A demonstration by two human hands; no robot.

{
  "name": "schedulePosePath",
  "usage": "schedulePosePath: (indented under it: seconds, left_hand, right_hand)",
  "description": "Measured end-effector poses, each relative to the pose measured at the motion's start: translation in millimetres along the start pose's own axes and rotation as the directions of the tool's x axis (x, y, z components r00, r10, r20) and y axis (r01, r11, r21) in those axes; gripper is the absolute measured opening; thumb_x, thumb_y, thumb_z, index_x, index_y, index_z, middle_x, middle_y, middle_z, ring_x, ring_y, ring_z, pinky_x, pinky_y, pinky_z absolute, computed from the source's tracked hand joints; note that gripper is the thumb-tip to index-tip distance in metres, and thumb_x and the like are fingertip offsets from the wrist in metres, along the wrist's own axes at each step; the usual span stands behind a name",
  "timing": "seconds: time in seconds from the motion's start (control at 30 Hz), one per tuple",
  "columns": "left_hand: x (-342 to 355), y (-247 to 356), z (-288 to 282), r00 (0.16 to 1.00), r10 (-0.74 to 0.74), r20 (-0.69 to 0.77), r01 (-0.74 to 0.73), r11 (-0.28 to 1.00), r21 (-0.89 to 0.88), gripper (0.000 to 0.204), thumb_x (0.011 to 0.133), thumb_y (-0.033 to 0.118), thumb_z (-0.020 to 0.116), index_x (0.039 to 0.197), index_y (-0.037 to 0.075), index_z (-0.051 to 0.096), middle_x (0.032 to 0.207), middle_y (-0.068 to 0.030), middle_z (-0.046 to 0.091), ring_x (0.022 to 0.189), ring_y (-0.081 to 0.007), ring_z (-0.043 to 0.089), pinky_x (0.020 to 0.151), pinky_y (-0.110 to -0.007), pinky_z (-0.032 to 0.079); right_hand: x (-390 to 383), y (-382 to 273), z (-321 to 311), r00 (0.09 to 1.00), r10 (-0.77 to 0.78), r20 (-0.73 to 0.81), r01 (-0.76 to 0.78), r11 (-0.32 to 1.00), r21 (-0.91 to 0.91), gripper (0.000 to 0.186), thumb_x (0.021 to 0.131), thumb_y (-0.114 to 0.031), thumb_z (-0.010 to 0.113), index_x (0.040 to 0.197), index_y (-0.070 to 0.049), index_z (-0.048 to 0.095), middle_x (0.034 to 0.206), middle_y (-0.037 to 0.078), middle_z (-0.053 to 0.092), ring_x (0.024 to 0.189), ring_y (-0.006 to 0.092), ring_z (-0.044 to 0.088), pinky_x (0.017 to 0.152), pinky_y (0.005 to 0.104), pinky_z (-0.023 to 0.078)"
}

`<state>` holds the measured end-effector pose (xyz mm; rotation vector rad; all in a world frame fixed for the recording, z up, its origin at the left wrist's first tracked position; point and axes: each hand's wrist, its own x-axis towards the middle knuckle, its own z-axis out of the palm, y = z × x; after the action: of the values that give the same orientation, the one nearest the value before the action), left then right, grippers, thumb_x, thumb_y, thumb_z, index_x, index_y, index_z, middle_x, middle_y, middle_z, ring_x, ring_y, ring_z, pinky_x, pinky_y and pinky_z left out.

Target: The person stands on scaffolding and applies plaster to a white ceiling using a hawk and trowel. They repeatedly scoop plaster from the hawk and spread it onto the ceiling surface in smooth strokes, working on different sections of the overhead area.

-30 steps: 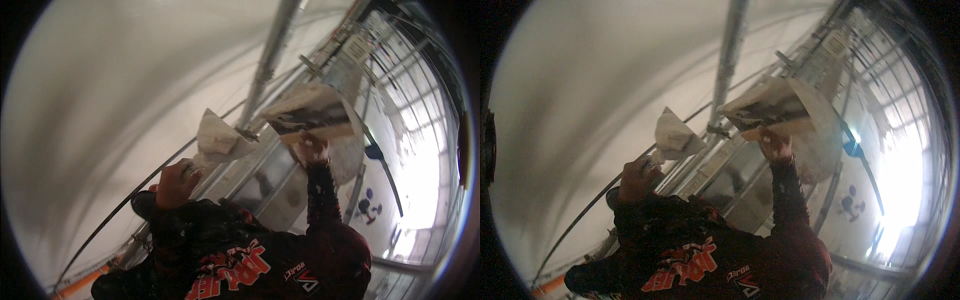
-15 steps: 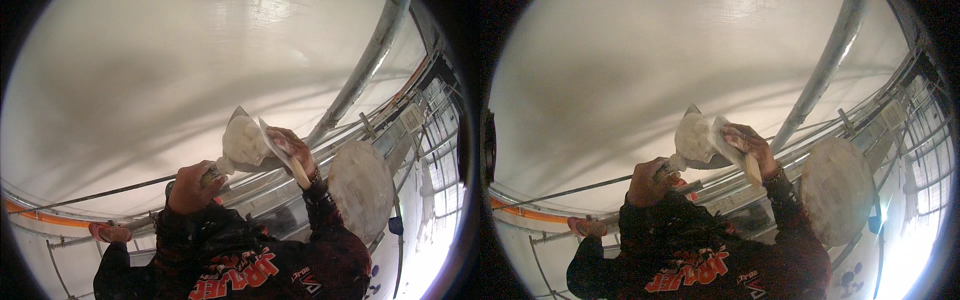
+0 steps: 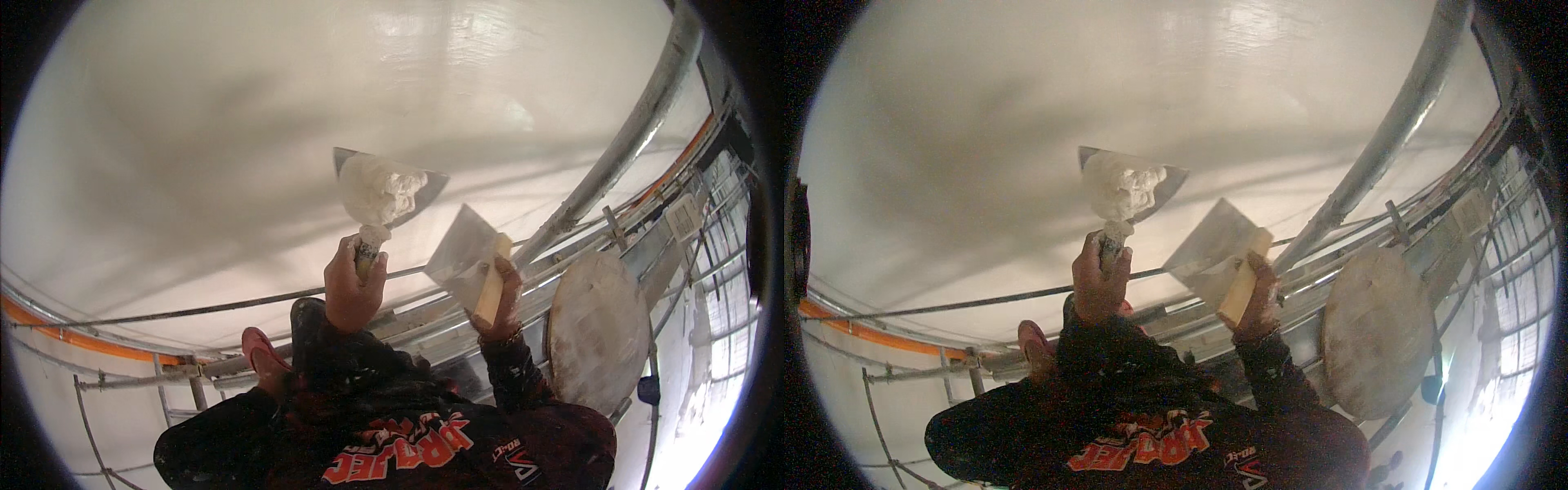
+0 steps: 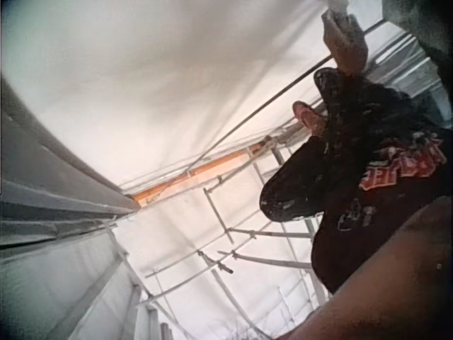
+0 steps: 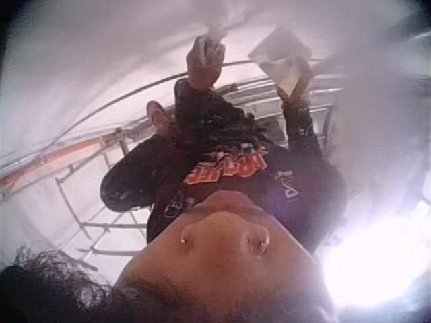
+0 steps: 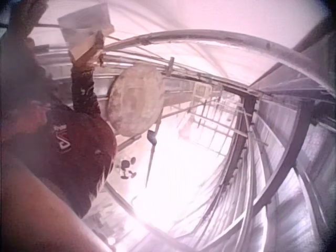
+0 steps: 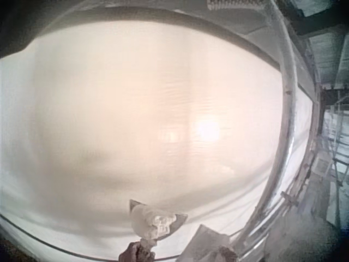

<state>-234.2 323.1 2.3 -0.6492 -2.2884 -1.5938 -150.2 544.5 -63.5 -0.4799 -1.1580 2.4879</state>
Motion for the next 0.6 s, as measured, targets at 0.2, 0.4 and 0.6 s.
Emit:
schedulePosePath:
  seconds: [0.2,0.4,0.6]
  left_hand:
    - [-1,-13,19,0.993,0.035,-0.109,-0.029,0.998,0.056,0.046,0.074,0.013,0.075,0.11,0.001,0.049,0.094,-0.0172,0.061,0.083,-0.0304,0.064,0.07,-0.038,0.052]
    - [-4,-37,16,0.971,0.198,-0.131,-0.166,0.961,0.22,0.059,0.068,0.021,0.081,0.112,0.006,0.044,0.1,-0.0143,0.057,0.086,-0.0333,0.063,0.068,-0.041,0.053]
    - [-3,-68,-17,0.982,0.149,-0.112,-0.133,0.981,0.141,0.053,0.07,0.02,0.079,0.11,0.007,0.046,0.1,-0.0151,0.057,0.082,-0.0334,0.065,0.061,-0.04,0.054]
  right_hand:
    - [-48,0,85,0.983,-0.05,0.179,0.036,0.996,0.082,0.055,0.085,-0.038,0.053,0.119,0.003,0.039,0.103,0.017,0.054,0.095,0.0305,0.06,0.08,0.0426,0.055]
    - [-36,-12,119,0.945,0.241,0.223,-0.309,0.882,0.357,0.053,0.086,-0.034,0.052,0.121,0.004,0.038,0.109,0.02,0.054,0.099,0.0342,0.06,0.084,0.0446,0.055]
    - [-37,-3,142,0.924,0.294,0.244,-0.346,0.914,0.212,0.049,0.084,-0.033,0.056,0.115,0.002,0.042,0.102,0.017,0.054,0.095,0.0316,0.06,0.084,0.0461,0.054]
